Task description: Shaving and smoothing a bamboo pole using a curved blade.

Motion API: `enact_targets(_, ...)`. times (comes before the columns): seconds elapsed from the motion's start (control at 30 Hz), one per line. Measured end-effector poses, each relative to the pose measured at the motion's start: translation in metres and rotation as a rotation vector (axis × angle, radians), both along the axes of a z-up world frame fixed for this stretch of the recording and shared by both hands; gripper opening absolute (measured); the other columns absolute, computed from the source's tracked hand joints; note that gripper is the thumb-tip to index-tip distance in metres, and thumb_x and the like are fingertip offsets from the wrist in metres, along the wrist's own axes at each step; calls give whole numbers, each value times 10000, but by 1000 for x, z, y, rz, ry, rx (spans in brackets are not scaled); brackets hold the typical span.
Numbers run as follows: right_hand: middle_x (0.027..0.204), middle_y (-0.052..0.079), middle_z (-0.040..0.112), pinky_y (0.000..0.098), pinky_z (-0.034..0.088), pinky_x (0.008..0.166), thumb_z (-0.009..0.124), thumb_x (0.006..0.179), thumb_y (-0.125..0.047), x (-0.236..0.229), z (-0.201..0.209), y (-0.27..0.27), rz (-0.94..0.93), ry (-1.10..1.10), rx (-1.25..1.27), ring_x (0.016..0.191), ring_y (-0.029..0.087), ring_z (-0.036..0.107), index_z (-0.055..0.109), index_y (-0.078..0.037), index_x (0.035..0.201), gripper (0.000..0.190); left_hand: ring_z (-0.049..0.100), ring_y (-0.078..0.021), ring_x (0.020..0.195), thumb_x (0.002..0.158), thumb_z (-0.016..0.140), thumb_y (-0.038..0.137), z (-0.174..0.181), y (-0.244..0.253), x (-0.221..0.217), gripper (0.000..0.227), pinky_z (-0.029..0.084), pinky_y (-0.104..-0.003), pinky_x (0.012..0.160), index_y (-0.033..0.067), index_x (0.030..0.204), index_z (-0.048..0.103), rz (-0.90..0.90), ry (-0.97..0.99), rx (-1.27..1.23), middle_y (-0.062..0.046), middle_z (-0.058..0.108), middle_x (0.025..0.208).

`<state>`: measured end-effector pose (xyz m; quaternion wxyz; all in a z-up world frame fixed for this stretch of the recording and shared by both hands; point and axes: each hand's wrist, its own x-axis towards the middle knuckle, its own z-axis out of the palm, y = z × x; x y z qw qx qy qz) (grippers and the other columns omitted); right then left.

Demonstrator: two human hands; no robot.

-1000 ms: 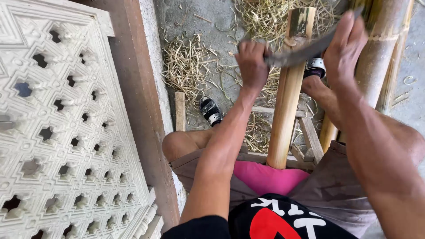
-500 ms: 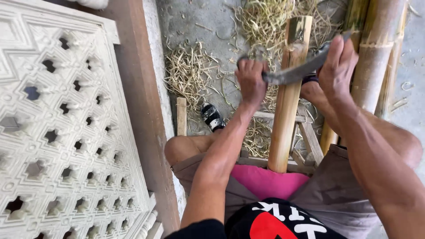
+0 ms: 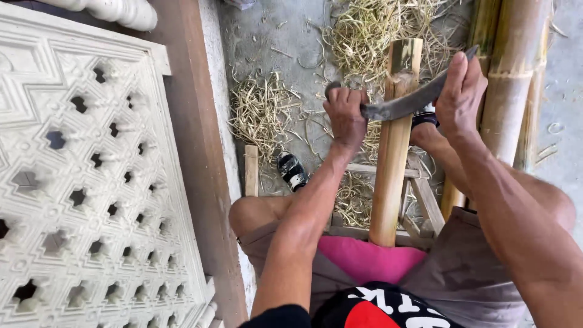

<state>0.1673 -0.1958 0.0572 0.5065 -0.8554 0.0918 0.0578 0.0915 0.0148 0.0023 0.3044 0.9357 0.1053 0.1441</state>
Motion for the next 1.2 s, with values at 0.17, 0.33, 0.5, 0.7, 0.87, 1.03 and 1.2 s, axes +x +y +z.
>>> enact_targets(0.17,837,102,527,347,497,659,371,1240,-459,46,-82,-20,-2,-240,252,714,192,538,530,0,1056,520,562,-262,1116,1024,555,130,9,31,103,67,421,-564,930,144,1015,620,-62,-347,312,-42,635,1062)
enact_targets(0.33,747,36,578,321,469,462,426,1202,-457,50,3,-1,-77,-97,439,547,139,561,526,-62,1056,434,554,-235,1027,996,604,169,28,27,96,98,423,-515,911,145,902,618,-154,-248,204,-11,619,938)
enact_targets(0.5,766,10,539,305,440,455,419,1202,-387,-85,35,2,-126,76,379,608,102,547,483,-84,1002,369,521,-232,952,1034,623,224,30,13,-47,204,377,-436,866,138,849,622,-218,-13,87,-29,594,882)
enact_targets(0.7,668,12,542,290,385,421,405,1145,-381,-181,35,1,-305,234,275,506,119,495,509,-78,995,354,544,-203,983,1017,645,248,69,12,-126,257,345,-417,858,154,785,583,-225,22,17,0,572,867)
enact_targets(0.87,692,41,503,317,376,534,418,1268,-430,-142,-4,-12,-194,61,134,638,118,463,510,-24,888,563,510,-194,892,1016,650,286,46,12,-82,280,351,-386,799,168,770,588,-203,-1,75,18,548,806)
enact_targets(1.03,728,1,530,298,427,465,404,1186,-448,-66,14,7,-236,66,329,565,97,528,480,-85,954,437,514,-195,910,1031,622,284,25,21,-13,246,348,-382,806,179,811,597,-200,-53,142,23,556,827)
enact_targets(1.2,743,-6,496,299,461,505,413,1219,-461,-9,7,8,-188,31,393,581,102,523,480,-92,1015,427,515,-189,929,1041,599,242,20,26,44,207,359,-391,862,197,839,598,-186,-92,158,37,550,847)
